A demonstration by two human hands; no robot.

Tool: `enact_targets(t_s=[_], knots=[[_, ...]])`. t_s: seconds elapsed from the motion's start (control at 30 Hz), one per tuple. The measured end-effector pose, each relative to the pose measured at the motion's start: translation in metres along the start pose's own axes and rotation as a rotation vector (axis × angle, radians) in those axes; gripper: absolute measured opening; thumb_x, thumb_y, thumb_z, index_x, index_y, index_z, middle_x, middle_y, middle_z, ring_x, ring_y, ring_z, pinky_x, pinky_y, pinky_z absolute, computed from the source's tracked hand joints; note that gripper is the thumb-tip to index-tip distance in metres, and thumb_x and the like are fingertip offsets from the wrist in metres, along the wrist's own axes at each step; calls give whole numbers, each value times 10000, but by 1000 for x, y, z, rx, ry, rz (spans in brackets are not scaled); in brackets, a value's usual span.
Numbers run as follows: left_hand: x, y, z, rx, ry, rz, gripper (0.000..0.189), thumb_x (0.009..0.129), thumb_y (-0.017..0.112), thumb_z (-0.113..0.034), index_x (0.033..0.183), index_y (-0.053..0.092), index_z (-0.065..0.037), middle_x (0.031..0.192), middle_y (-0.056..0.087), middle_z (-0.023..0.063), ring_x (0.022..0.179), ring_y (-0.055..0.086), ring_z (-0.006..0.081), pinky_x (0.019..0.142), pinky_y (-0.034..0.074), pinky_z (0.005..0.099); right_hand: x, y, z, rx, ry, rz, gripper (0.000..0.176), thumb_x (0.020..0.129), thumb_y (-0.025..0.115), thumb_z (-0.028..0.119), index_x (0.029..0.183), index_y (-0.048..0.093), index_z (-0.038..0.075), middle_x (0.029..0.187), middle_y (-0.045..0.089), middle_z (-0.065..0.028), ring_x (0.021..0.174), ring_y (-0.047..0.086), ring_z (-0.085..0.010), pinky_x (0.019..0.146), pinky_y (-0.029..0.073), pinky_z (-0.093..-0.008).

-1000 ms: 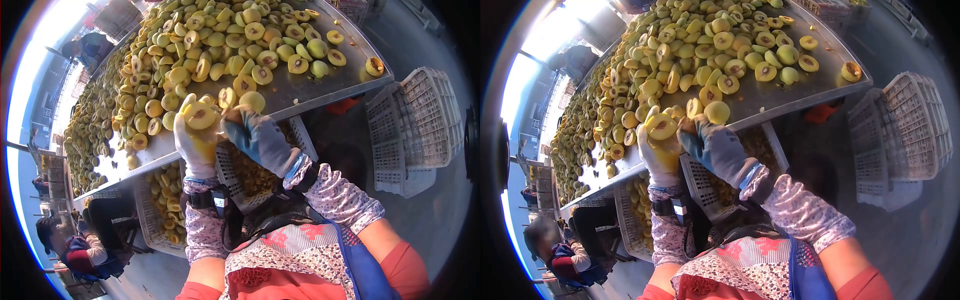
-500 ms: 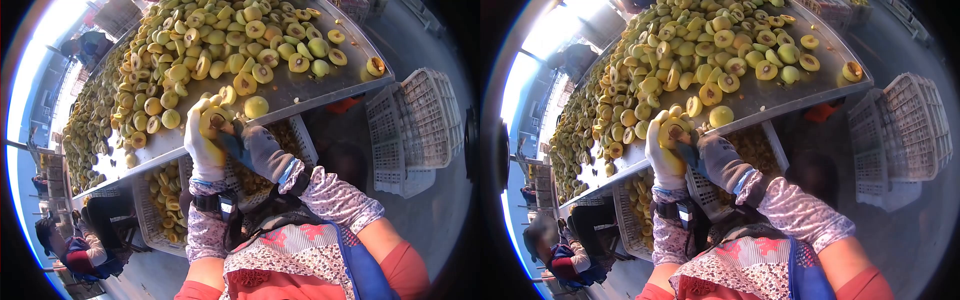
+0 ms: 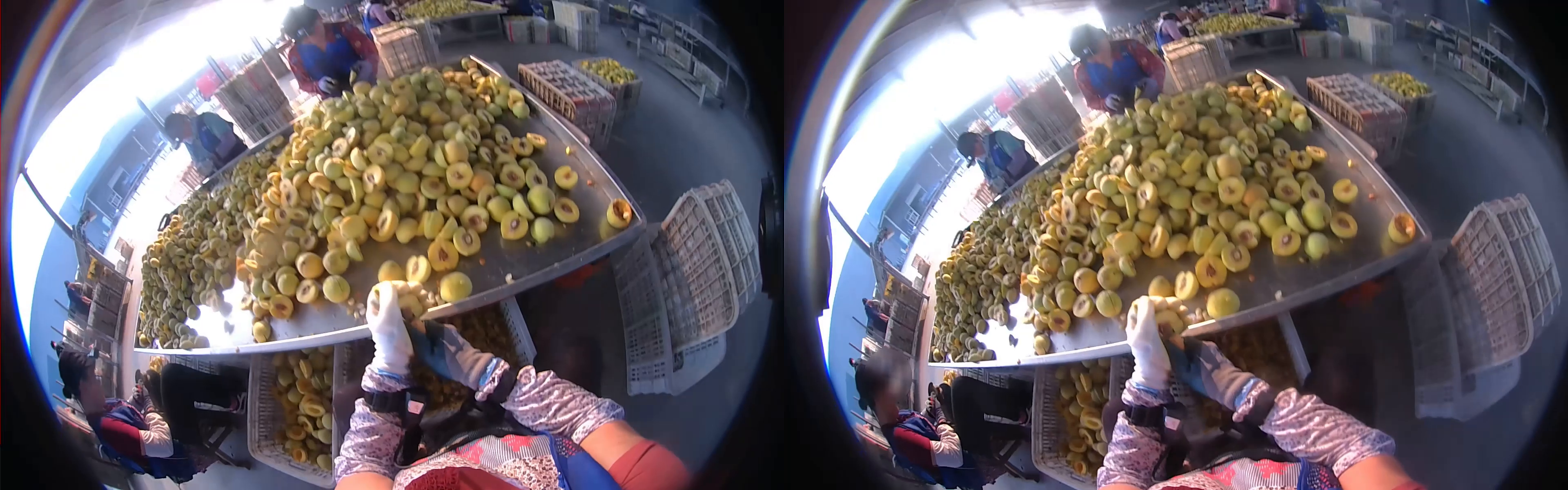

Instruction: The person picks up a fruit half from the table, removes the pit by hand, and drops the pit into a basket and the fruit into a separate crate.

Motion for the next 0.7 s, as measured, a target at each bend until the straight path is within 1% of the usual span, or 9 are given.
enact_targets(t_s=[0.07,0.13,0.2,0.23,0.37,0.47,0.53,0.57,0.7], knots=[[-4,2,-3,-10,-11,36,191,1019,524,-211,993,563,-25,891,680,180,725,673,266,647,576,360,-1,0,3,66,137,68,240,1053,498,168,1144,656,10,856,696,-112,806,638,-181,724,503,-342],[-9,5,-13,-17,-1,95,209,1018,520,-209,959,569,-15,890,683,185,744,679,269,688,577,375,5,-15,31,150,63,61,344,1063,487,331,1037,647,29,718,609,-27,631,585,-171,591,474,-312],[-6,-2,-13,36,-28,214,245,1012,508,-232,921,572,-14,854,673,181,736,670,283,676,561,376,11,-49,88,667,949,455,490,1022,464,556,888,578,98,619,477,51,481,415,-87,456,354,-259],[-4,-4,-13,59,-38,272,263,1009,503,-243,902,573,-13,835,668,179,731,665,290,670,554,377,9,-52,87,746,970,509,590,933,492,712,781,517,143,606,422,42,473,361,-65,450,325,-250],[-8,-5,-17,-71,-157,392,271,1017,482,-257,892,555,-28,816,649,170,711,637,295,664,542,394,7,-50,70,808,989,619,588,945,487,695,778,526,132,601,432,43,469,361,-84,446,316,-252],[-17,-1,-17,-324,-248,297,273,1026,479,-286,870,513,-65,828,601,132,772,607,279,716,529,411,1,-34,57,440,805,490,540,970,523,612,840,578,91,609,519,-7,492,462,-127,457,382,-292],[-18,-12,-13,-279,-201,207,261,1000,538,-323,858,519,-104,820,592,79,756,590,248,678,521,398,-4,-20,31,51,4,215,331,1003,585,387,929,659,73,712,647,-144,581,584,-303,553,473,-380],[-17,-21,-18,-391,-216,197,242,993,549,-326,864,533,-122,816,595,58,758,593,233,655,523,381,-9,-22,27,52,47,365,197,978,630,265,1063,682,95,873,685,-218,755,638,-399,685,518,-418],[-19,-62,-57,-371,-79,-43,188,966,583,-334,859,578,-179,818,621,-1,743,607,182,615,546,334,-13,-37,54,-359,290,654,264,969,604,300,1144,680,117,973,730,-146,889,697,-352,756,525,-441]])
Point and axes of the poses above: each hand's wrist, its own x-axis towards the middle knuckle, its own y-axis out of the palm, z = x × y, the point moved 1 cm from there along x, towards the middle knuckle
